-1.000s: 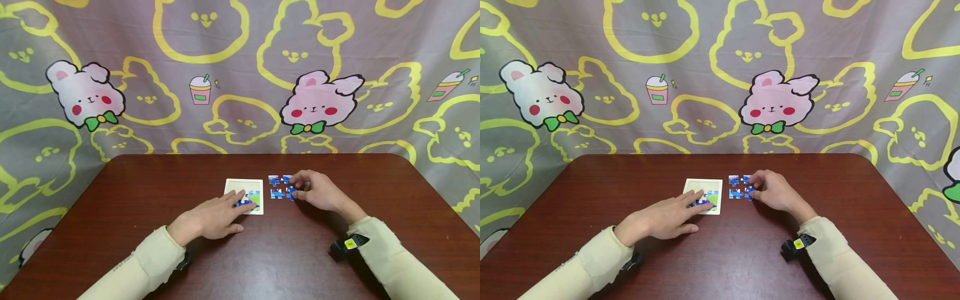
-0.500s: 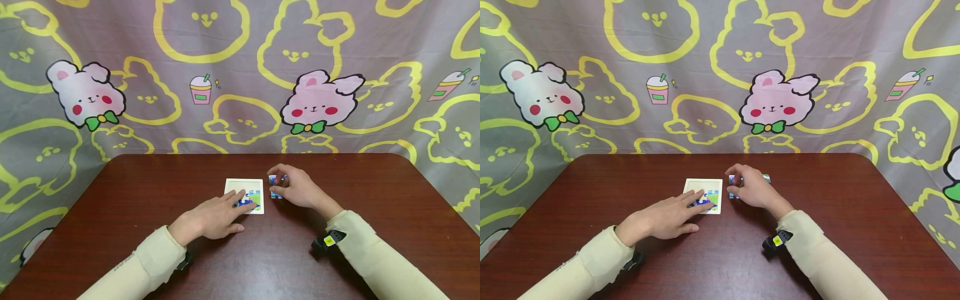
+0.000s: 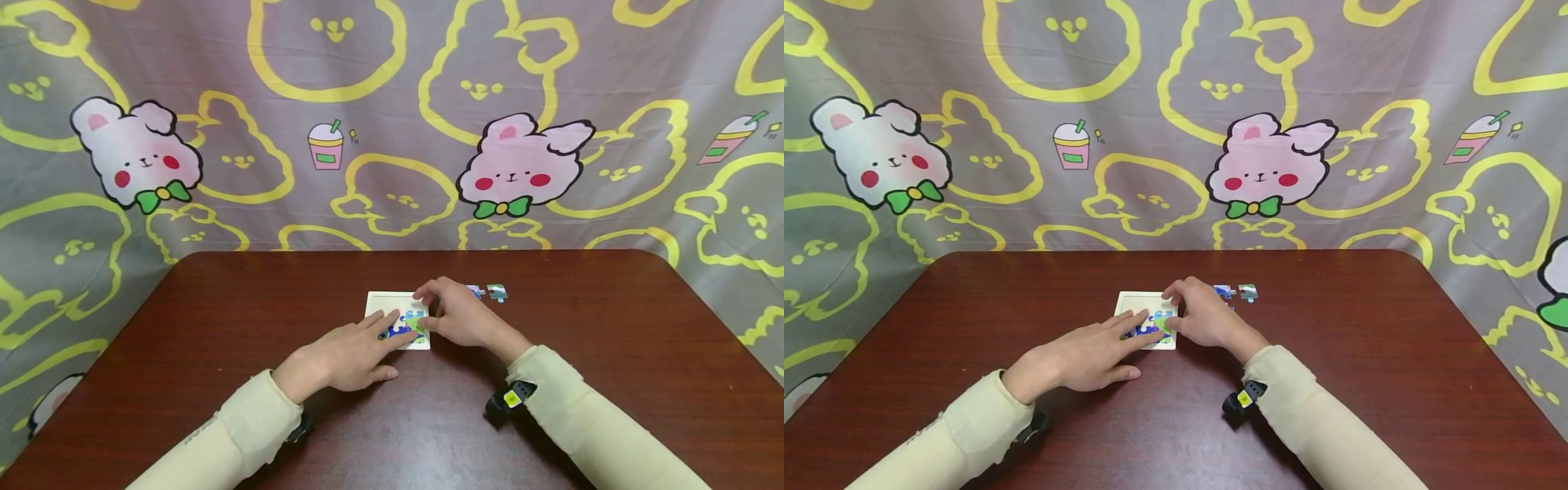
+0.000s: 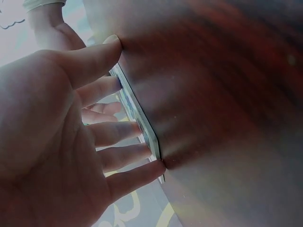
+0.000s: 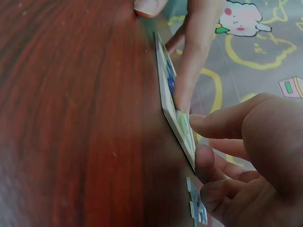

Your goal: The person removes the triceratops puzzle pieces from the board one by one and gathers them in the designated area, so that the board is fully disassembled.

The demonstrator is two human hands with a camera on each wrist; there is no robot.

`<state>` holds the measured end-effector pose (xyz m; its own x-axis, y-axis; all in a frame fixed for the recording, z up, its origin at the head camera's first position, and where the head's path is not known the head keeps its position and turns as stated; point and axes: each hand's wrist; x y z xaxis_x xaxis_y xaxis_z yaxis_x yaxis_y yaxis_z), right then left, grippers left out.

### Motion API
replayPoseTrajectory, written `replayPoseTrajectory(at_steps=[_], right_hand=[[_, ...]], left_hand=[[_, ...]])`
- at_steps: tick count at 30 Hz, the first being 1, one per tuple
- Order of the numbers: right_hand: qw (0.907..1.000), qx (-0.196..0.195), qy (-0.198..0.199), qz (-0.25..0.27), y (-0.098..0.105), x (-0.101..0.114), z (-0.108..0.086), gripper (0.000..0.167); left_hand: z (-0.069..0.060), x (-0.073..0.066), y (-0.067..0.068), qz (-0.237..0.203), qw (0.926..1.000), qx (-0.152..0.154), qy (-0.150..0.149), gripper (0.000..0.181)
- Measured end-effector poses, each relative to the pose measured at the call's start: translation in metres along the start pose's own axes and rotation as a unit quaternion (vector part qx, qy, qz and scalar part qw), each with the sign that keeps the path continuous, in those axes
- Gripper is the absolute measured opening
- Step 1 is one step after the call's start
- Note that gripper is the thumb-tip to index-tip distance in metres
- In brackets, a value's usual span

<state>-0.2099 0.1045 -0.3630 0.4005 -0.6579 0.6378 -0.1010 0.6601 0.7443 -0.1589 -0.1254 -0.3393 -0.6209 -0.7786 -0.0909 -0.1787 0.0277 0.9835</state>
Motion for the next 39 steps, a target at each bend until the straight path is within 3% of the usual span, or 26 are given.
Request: replayPoseTrajectory(at_steps=[11, 23, 32, 39], right_hand=[[0.9971, 0.017, 0.051, -0.054, -0.008, 0.002, -0.002, 0.032], [0.9972, 0.044, 0.032, -0.051, -0.012, 0.004, 0.001, 0.025], [0.9965, 0.050, 0.034, -0.058, -0.008, 0.012, 0.016, 0.022], [0.9958, 0.057, 0.004, -0.071, -0.007, 0.011, 0.008, 0.023]], left_hand=[[-0.001, -0.002, -0.002, -0.018, 0.9998, 0.007, -0.001, 0.067], [-0.003, -0.001, -0.004, -0.037, 0.9993, 0.007, 0.001, 0.068], [-0.003, 0.007, 0.003, -0.033, 0.9994, -0.011, -0.007, 0.069], [0.002, 0.004, -0.001, -0.038, 0.9990, -0.005, -0.020, 0.069]])
Point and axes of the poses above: each hand's wrist, its own z-axis towards the middle knuckle, its own y-axis out of the back of the hand, x = y × z, and after that the axes turned 10 degrees about -x, right-handed
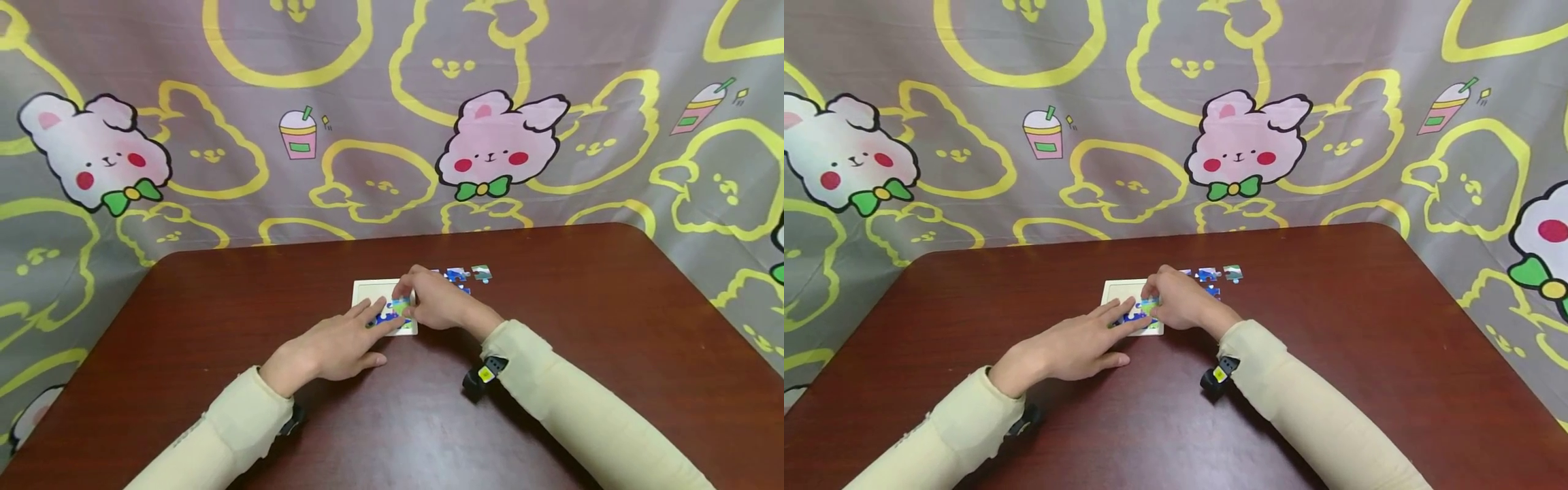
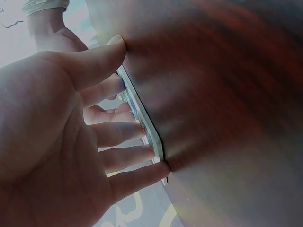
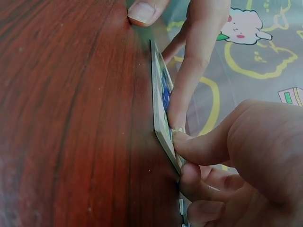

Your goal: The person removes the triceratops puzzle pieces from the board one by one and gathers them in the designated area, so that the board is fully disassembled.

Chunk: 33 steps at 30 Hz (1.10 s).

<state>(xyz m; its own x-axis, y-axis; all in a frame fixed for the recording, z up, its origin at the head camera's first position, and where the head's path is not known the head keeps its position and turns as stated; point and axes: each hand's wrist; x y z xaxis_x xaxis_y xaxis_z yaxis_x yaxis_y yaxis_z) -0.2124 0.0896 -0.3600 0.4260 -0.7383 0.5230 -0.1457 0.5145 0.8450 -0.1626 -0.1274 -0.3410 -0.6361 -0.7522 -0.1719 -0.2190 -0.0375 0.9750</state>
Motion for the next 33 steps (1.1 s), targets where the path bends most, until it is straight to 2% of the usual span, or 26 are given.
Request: replayPoseTrajectory(at_steps=[11, 27, 33], right_hand=[[0.9997, -0.006, -0.013, -0.018, -0.004, 0.005, 0.003, 0.023], [0.9974, -0.004, -0.056, -0.044, -0.006, 0.010, 0.005, 0.027], [0.9974, -0.009, -0.065, -0.029, -0.007, 0.011, 0.005, 0.030]], left_hand=[[0.001, -0.002, 0.000, 0.012, 0.9998, 0.007, 0.012, 0.067], [0.002, -0.006, 0.002, 0.020, 0.9994, 0.016, 0.024, 0.066], [0.002, -0.006, 0.003, 0.024, 0.9993, 0.017, 0.024, 0.066]])
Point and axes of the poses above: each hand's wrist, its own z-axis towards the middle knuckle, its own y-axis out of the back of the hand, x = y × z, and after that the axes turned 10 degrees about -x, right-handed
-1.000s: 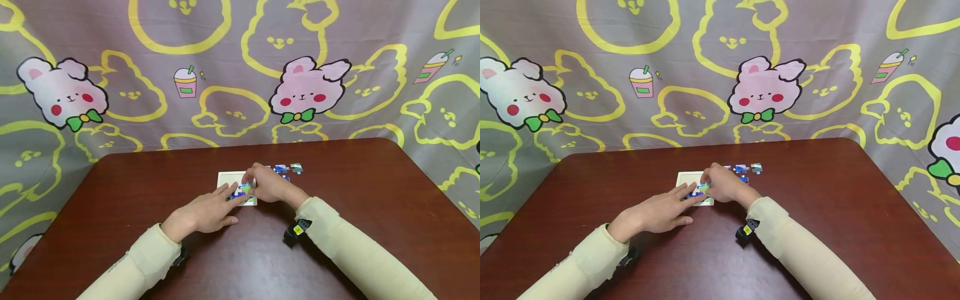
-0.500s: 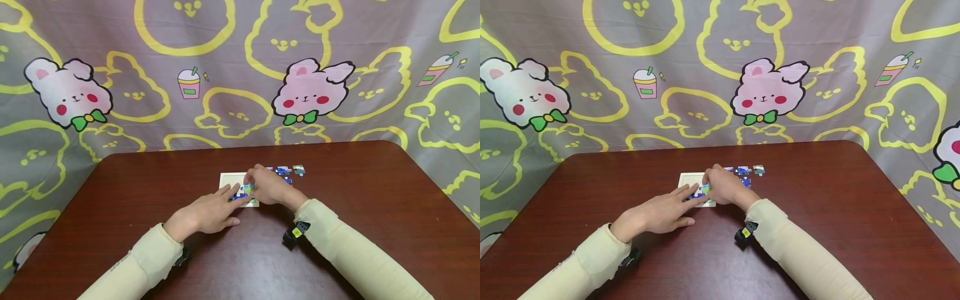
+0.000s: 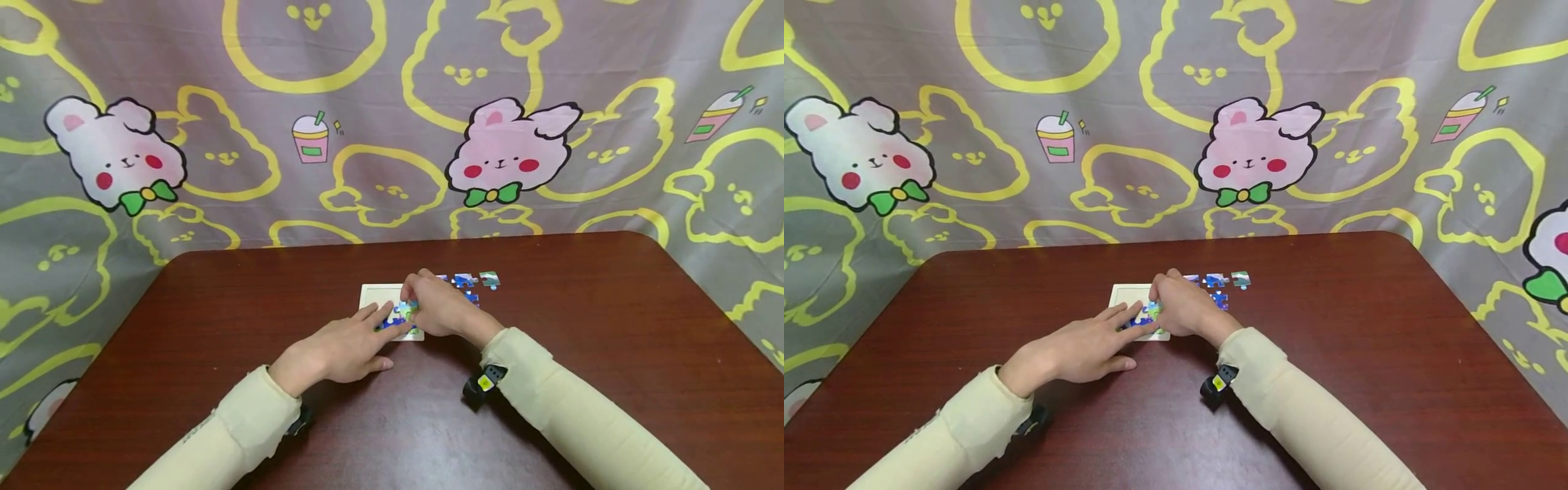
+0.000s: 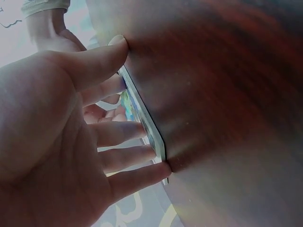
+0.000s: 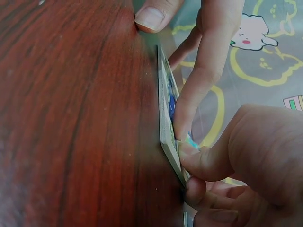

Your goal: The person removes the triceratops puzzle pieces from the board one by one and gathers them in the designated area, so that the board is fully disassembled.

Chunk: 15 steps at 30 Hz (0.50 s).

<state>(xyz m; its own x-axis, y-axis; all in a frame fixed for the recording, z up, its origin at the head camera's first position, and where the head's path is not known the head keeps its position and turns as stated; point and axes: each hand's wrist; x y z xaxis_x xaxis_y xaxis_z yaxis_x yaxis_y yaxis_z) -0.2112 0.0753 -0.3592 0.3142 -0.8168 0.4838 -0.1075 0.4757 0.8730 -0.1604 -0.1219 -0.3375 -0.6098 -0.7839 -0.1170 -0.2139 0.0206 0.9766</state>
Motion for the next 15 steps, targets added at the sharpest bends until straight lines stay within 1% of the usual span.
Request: replayPoseTrajectory(at_steps=[4, 8, 12, 15], right_hand=[[1.0000, 0.003, -0.004, 0.007, 0.0005, 0.0008, -0.0004, 0.030], [1.0000, 0.001, 0.007, 0.005, 0.0023, -0.0001, -0.0009, 0.030], [0.9998, 0.004, 0.016, 0.007, 0.0033, -0.0007, -0.0013, 0.030], [0.9998, 0.011, 0.013, 0.012, 0.0039, -0.0004, -0.0014, 0.030]], left_hand=[[-0.0005, 0.0003, -0.0004, 0.002, 1.0000, -0.004, -0.004, 0.065], [-0.0001, 0.0002, -0.0005, 0.004, 0.9999, -0.010, -0.008, 0.065], [0.0002, -0.0003, -0.0005, 0.005, 0.9999, -0.007, -0.005, 0.066], [0.0004, -0.0002, -0.0006, 0.005, 1.0000, -0.004, -0.003, 0.066]])
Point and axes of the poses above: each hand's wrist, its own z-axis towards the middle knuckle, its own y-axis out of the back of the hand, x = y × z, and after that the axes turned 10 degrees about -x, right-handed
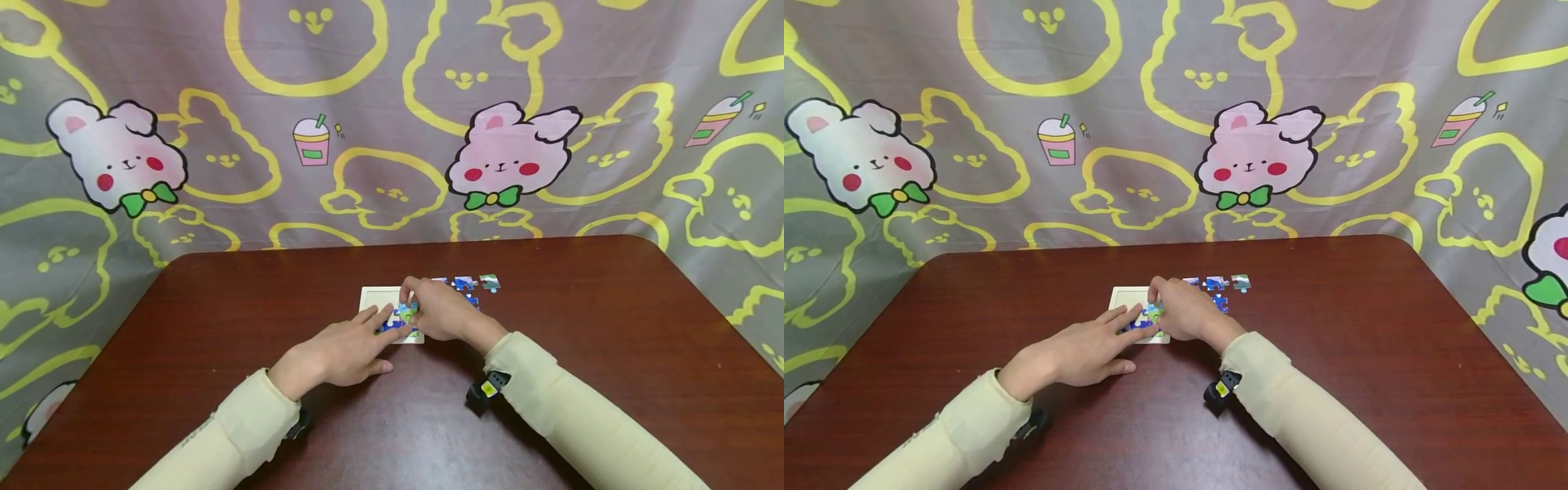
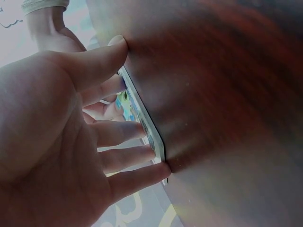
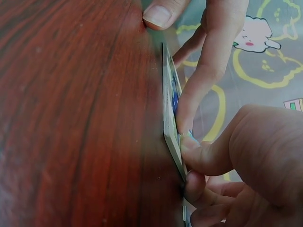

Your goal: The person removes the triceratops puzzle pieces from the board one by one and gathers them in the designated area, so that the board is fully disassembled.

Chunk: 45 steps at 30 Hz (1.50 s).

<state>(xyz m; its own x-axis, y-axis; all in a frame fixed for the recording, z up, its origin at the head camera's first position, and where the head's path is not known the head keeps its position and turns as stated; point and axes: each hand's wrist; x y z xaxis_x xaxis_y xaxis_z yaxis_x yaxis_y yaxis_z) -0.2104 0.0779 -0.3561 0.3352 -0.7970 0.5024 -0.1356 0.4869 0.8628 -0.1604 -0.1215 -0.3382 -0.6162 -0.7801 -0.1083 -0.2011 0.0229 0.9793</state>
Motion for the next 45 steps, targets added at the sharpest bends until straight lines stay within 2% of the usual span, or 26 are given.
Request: replayPoseTrajectory(at_steps=[7, 14, 24, 33, 45], right_hand=[[0.9998, 0.000, 0.016, 0.012, 0.001, -0.003, -0.002, 0.029], [0.9977, -0.024, 0.063, 0.005, 0.003, -0.009, -0.005, 0.026], [0.9946, -0.051, 0.086, 0.028, 0.005, -0.015, -0.010, 0.026], [0.9926, -0.086, 0.078, 0.035, 0.010, -0.026, -0.016, 0.025], [0.9890, -0.125, 0.063, 0.047, 0.026, -0.039, -0.023, 0.023]], left_hand=[[0.000, 0.000, -0.002, 0.001, 1.0000, -0.002, 0.000, 0.065], [0.000, -0.001, -0.002, 0.004, 1.0000, -0.005, -0.003, 0.066], [-0.001, 0.000, -0.004, 0.003, 1.0000, -0.006, -0.003, 0.066], [-0.001, 0.000, -0.004, 0.002, 1.0000, -0.006, -0.001, 0.065], [-0.001, 0.001, -0.003, 0.002, 0.9999, -0.010, -0.002, 0.064]])
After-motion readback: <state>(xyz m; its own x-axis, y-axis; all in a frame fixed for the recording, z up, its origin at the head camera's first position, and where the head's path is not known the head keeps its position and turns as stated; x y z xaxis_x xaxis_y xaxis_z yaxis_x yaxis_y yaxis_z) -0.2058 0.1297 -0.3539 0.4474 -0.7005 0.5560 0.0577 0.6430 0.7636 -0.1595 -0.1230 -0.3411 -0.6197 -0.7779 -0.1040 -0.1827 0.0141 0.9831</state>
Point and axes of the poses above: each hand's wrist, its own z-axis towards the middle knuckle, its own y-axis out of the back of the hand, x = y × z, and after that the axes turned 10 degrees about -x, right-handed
